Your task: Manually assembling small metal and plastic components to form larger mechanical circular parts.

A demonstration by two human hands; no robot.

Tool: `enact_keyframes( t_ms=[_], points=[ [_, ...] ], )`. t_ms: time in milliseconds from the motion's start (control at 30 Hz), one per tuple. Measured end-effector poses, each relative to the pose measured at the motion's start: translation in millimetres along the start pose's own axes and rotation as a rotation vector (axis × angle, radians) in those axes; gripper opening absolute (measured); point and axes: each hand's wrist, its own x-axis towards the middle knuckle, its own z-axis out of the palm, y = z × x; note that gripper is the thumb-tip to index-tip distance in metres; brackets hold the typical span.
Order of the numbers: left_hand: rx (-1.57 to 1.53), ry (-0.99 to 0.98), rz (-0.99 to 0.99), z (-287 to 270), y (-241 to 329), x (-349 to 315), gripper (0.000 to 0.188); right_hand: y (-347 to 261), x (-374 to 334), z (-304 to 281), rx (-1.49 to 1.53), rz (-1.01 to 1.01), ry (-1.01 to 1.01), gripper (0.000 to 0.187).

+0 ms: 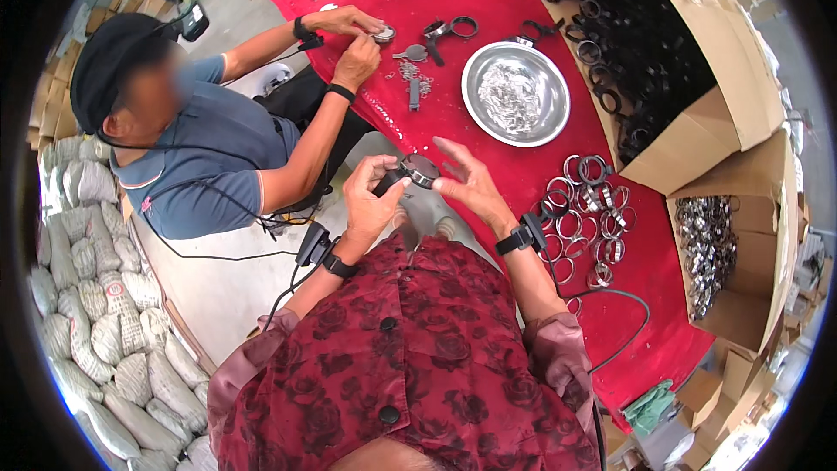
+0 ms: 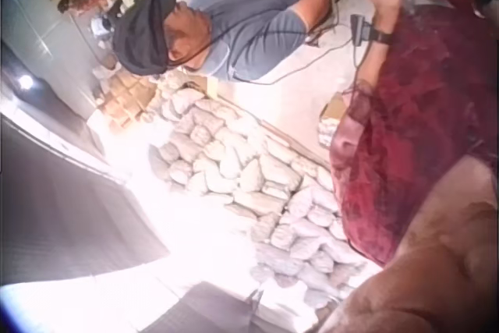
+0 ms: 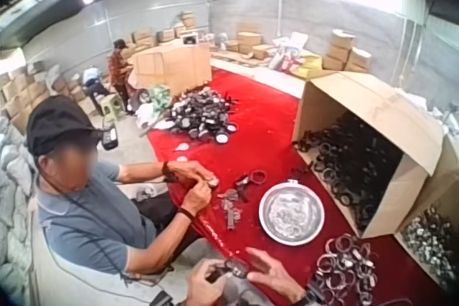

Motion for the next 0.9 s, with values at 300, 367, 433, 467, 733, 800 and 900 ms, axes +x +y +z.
enact_keyframes(
  t_ms=[300,367,433,467,733,800,900],
  points=[
    [-0.02,-0.145,-0.087,22.7,4.8,-29.8,0.036,38.2,-51.7,6.7,0.476,0.168,-0.012,0.085],
    [-0.012,-0.164,-0.079,24.9,6.2,-34.8,0.037,38.3,-58.9,10.4,0.518,0.204,0.027,0.08],
    [0.075,-0.195,-0.01,27.9,15.3,-34.6,0.037,45.5,-64.9,11.3,0.514,0.187,0.051,0.078],
    [0.111,-0.215,0.019,27.6,20.9,-34.6,0.037,48.0,-68.1,12.0,0.501,0.171,0.07,0.076],
    [0.065,-0.433,-0.063,4.4,31.5,-34.4,0.043,34.8,-87.3,34.7,0.541,0.162,0.175,0.073],
    [0.021,-0.487,-0.09,-5.4,30.8,-35.7,0.048,35.0,-92.3,46.0,0.535,0.134,0.191,0.073],
    [-0.013,-0.612,-0.215,-22.8,28.5,-30.8,0.052,32.7,-91.9,55.0,0.536,0.105,0.195,0.075]
  ],
)
